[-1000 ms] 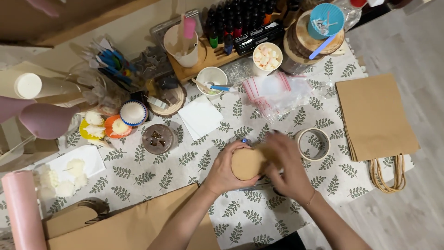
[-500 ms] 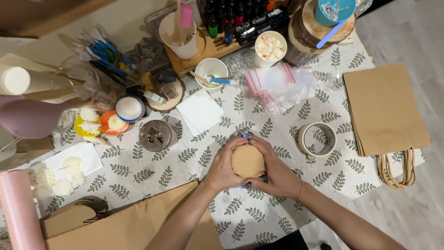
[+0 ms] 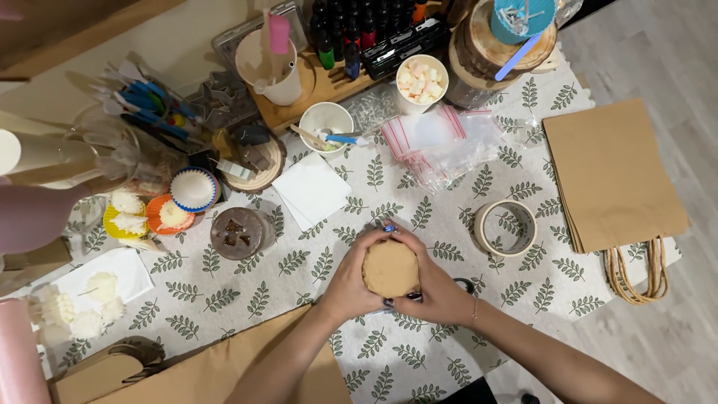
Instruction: Wrapping a candle jar in brown paper and securing it with tape.
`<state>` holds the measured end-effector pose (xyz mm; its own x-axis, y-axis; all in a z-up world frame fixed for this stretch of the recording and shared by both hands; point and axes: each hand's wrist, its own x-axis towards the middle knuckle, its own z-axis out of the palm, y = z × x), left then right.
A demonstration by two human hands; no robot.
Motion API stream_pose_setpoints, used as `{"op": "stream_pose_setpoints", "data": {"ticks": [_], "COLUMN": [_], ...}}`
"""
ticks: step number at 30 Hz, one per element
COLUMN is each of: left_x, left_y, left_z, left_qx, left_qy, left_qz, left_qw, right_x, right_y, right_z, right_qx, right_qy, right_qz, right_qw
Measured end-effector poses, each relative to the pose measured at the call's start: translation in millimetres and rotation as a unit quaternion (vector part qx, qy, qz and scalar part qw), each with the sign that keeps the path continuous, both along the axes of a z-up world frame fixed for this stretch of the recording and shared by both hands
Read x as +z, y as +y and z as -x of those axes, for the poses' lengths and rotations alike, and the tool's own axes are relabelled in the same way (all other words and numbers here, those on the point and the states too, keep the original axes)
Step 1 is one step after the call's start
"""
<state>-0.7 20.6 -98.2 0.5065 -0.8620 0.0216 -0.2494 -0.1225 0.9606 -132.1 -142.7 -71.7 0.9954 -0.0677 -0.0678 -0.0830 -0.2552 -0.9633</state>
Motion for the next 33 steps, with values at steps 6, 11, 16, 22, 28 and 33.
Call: {"op": "stream_pose_setpoints", "data": {"ticks": [6,11,16,22,28,33], "left_x": [0.7,7.2,61.7,164.7,219.1,250.9], "left_y": [-2.4,-4.9,-9.0,3.3,38.1,74.1], "left_z": [0.7,1.9,2.3,35.0,106.7,152.9], "left_qx": [0.005,0.021,0.047,0.100,0.217,0.191], "left_qy": [-0.038,-0.020,0.098,0.193,0.252,0.307], "left_qz": [0.064,0.059,-0.019,-0.041,0.002,0.040], "left_qw": [0.997,0.998,0.994,0.975,0.943,0.931], "right_x": [-14.8,-1.5,28.0,144.3,224.9,225.3], "right_y": [2.5,5.0,7.5,13.2,33.1,58.6], "right_z": [2.1,-6.8,-11.6,-2.9,34.1,81.3], "right_qx": [-0.017,-0.037,-0.093,-0.085,-0.006,0.026], "right_qy": [0.064,0.105,0.137,0.329,0.357,0.329], "right_qz": [-0.018,-0.104,-0.207,-0.242,-0.184,-0.273], "right_qw": [0.998,0.988,0.964,0.909,0.916,0.904]}}
